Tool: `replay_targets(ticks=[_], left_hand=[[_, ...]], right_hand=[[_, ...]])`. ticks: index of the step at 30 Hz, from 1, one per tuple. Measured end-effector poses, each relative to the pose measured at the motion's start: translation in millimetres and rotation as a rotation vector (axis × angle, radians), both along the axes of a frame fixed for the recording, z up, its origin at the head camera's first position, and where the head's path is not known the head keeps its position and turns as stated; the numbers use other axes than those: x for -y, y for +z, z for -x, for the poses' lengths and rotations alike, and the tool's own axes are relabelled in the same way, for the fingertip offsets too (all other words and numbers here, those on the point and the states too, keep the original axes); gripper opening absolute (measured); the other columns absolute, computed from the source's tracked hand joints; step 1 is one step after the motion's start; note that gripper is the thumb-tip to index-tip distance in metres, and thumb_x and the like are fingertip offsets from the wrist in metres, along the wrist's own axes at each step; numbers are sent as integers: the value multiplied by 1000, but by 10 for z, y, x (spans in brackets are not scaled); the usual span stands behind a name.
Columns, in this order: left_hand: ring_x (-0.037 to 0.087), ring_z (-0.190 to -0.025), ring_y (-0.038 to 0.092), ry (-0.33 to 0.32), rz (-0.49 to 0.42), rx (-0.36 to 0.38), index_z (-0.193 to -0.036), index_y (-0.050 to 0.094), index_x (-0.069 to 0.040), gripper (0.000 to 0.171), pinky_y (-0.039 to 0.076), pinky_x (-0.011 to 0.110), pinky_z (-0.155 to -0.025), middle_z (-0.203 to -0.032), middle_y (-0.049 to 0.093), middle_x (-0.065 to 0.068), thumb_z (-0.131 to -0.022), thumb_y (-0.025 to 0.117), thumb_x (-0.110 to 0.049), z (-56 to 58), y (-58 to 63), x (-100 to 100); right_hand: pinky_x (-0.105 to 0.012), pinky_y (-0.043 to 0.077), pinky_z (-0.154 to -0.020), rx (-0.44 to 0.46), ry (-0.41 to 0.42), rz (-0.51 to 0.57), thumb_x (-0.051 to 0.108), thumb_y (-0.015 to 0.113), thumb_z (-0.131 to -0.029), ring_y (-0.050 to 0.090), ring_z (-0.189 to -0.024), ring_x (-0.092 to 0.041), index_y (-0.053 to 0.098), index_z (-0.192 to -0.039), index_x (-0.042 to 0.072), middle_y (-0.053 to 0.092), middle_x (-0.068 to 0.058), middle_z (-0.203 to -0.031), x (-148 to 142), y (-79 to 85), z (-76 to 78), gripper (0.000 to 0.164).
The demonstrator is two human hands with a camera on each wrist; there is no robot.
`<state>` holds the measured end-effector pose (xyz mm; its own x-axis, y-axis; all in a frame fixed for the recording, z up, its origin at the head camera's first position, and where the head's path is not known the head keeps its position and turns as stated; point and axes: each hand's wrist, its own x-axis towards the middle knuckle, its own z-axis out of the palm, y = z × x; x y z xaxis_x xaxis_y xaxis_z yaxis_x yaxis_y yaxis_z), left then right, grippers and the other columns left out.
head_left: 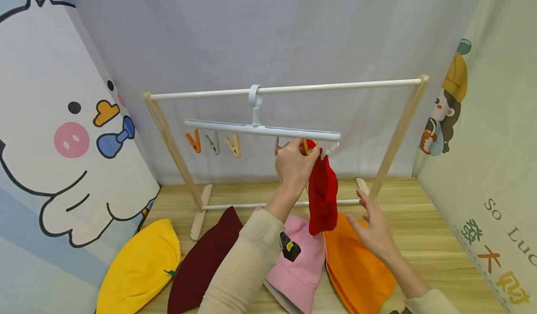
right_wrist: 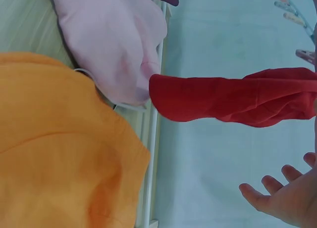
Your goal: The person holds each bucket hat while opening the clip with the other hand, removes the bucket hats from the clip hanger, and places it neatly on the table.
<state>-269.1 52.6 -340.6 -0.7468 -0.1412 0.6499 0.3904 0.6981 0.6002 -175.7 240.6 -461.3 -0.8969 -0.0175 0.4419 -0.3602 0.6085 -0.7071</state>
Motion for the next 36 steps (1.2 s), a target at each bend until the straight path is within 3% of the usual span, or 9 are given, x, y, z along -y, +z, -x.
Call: replay_targets(ticks=[14, 21, 28, 36], left_hand=[[11, -57, 59, 2, 14, -21, -70, 62, -12, 18, 45, 24, -52, -62, 64, -2, -76, 72, -27, -3, -28, -24], [11, -58, 61, 9, 22, -50, -69, 63, -13, 19, 47, 27, -60, -62, 65, -2, -75, 72, -28, 7, -36, -26], [12, -58, 60, 17, 23, -51, -69, 63, -13, 19, 46, 26, -54, -62, 65, -2, -74, 74, -28, 3, -48, -28], [11, -60, 62, 1, 24, -41, -71, 64, -12, 19, 48, 25, -55, -65, 67, -1, -76, 71, -30, -20, -47, -25]], right_hand=[[-54, 49, -77, 2, 22, 84, 9, 69, -80, 46, -117, -42, 28, -143, 12, 38, -17, -140, 277, 102, -10, 75], [-51, 51, -76, 28, -30, 101, 15, 72, -78, 50, -114, -41, 26, -144, 12, 39, -18, -138, 426, 100, 9, 80], [-45, 53, -74, 3, -83, 66, 18, 75, -75, 53, -109, -37, 27, -143, 7, 41, -15, -137, 537, 42, 44, 84], [-44, 52, -77, 61, -123, 72, 25, 72, -78, 54, -108, -32, 23, -145, 15, 40, -11, -137, 609, 79, 80, 84]])
